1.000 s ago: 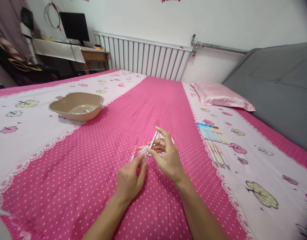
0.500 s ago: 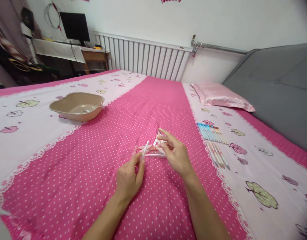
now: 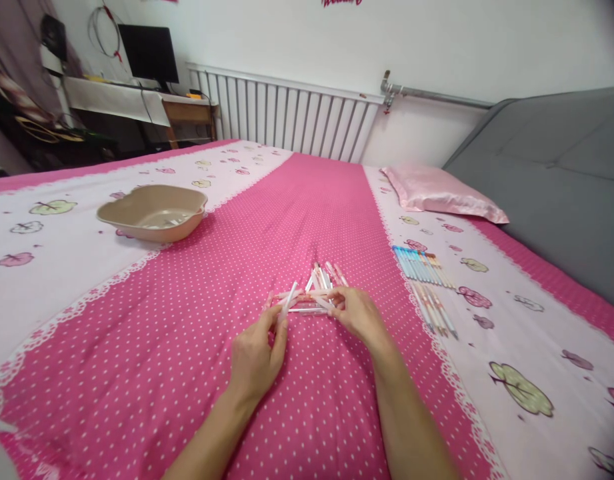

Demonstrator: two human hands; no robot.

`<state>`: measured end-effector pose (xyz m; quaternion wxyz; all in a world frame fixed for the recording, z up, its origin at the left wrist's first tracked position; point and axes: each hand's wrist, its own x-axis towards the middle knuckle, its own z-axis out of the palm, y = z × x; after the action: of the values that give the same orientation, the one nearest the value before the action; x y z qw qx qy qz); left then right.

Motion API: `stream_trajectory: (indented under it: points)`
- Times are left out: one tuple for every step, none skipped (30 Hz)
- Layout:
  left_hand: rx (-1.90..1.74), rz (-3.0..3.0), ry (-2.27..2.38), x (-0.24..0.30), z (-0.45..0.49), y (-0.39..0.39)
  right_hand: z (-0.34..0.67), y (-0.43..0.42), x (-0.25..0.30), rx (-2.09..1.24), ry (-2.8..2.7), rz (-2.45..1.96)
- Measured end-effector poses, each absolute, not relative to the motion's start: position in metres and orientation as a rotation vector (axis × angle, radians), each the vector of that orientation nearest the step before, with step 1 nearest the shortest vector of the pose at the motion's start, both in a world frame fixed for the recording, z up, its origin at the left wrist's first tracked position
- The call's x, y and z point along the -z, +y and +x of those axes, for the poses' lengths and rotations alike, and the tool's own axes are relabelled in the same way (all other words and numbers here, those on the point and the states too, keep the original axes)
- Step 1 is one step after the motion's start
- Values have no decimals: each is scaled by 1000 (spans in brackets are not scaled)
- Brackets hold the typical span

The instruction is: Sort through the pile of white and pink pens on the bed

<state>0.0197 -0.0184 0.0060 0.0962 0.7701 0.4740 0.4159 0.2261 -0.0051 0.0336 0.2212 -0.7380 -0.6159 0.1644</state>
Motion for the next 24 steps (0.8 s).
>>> stream_trajectory:
  points:
    - [-1228, 2282, 1412, -6, 20, -19, 225, -5, -33, -446, -1702, -2050]
    - [-1224, 2281, 1421, -6, 19, -19, 224, -5, -32, -438, -1703, -2060]
    - [-1222, 2280, 1426, -6, 19, -19, 223, -4, -32, -433, -1707, -2071]
    - [-1221, 2278, 1427, -6, 19, -19, 222, -4, -31, -434, -1712, -2078]
    - [-1221, 2277, 1423, -6, 19, -19, 222, -4, -31, -440, -1717, -2082]
    - [-1221, 2276, 1420, -6, 20, -19, 222, -4, -31, -451, -1721, -2077]
    - [-1219, 2275, 1416, -6, 20, -19, 223, -4, -31, -469, -1723, -2063]
    - [-1217, 2275, 1414, -6, 20, -19, 224, -4, -31, -489, -1722, -2040]
    - [-1214, 2274, 1416, -6, 20, -19, 225, -3, -31, -511, -1719, -2010]
    - [-1212, 2274, 1421, -6, 20, -19, 227, -3, -32, -528, -1716, -1974]
    - [-1209, 2276, 1427, -6, 20, -19, 228, -3, -33, -542, -1712, -1934]
    - [-1207, 2278, 1435, -6, 20, -19, 229, -3, -34, -553, -1710, -1889]
    - [-1204, 2280, 1440, -5, 20, -19, 231, -2, -36, -565, -1706, -1843]
    - [-1203, 2282, 1442, -5, 20, -19, 231, -2, -37, -578, -1700, -1797]
    - [-1205, 2284, 1439, -5, 20, -19, 232, -2, -39, -592, -1692, -1752]
    - [-1207, 2286, 1435, -5, 20, -19, 232, -1, -40, -607, -1683, -1708]
    - [-1211, 2286, 1433, -6, 19, -19, 232, -1, -41, -623, -1677, -1666]
    - [-1214, 2286, 1431, -6, 19, -19, 232, -1, -42, -640, -1675, -1626]
    - [-1214, 2286, 1432, -6, 19, -19, 232, -1, -42, -653, -1673, -1600]
    - [-1214, 2284, 1432, -6, 19, -19, 232, -1, -42, -657, -1671, -1595]
    - [-1211, 2281, 1431, -6, 19, -19, 232, -1, -42, -649, -1663, -1620]
    - [-1210, 2279, 1429, -6, 19, -19, 233, -1, -42, -624, -1648, -1674]
    - [-1210, 2276, 1428, -6, 19, -19, 233, -2, -41, -584, -1630, -1748]
    - [-1209, 2272, 1430, -6, 20, -19, 234, -2, -40, -532, -1610, -1830]
